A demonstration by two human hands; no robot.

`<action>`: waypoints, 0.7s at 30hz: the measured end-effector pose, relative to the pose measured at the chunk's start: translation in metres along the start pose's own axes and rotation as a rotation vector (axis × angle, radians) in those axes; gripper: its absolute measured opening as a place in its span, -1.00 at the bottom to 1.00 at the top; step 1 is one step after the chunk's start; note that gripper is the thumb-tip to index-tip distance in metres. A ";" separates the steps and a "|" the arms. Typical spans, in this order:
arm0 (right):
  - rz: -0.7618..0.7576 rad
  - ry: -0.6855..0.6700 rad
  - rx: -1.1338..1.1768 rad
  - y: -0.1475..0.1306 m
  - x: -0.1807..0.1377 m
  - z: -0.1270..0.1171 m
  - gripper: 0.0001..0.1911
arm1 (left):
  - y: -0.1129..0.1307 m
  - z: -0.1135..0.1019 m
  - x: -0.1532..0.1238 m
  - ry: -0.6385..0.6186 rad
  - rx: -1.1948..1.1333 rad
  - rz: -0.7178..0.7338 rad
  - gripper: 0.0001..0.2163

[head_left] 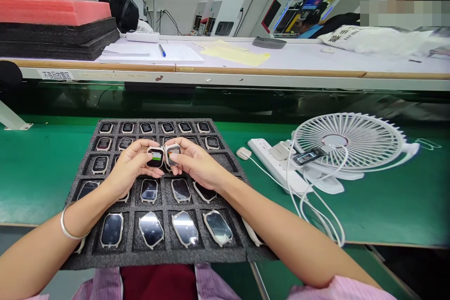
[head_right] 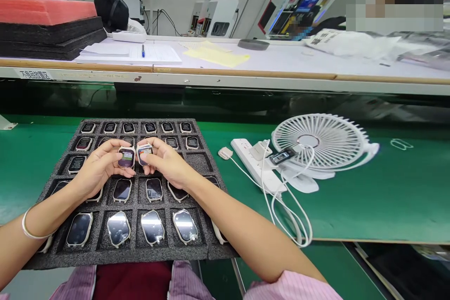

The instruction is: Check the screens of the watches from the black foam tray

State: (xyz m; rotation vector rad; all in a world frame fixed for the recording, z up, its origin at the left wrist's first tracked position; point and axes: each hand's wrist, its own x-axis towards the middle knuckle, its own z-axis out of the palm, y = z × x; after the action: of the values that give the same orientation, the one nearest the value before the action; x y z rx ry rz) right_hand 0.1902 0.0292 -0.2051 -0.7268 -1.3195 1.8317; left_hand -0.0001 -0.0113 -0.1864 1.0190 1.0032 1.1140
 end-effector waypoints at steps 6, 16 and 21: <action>-0.024 -0.005 -0.028 0.002 0.000 -0.002 -0.65 | 0.000 0.001 0.000 -0.002 0.011 -0.001 -0.71; -0.028 -0.009 -0.044 0.000 -0.001 0.001 -0.68 | -0.001 0.001 0.000 0.007 0.019 0.005 -0.73; -0.012 -0.024 -0.033 -0.001 -0.001 0.000 -0.66 | -0.002 -0.001 0.001 0.005 0.004 0.017 -0.74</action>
State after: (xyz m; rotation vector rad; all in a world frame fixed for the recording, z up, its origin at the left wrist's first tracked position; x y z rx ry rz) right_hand 0.1914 0.0285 -0.2038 -0.7146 -1.3694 1.8179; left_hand -0.0009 -0.0101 -0.1887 1.0297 1.0027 1.1293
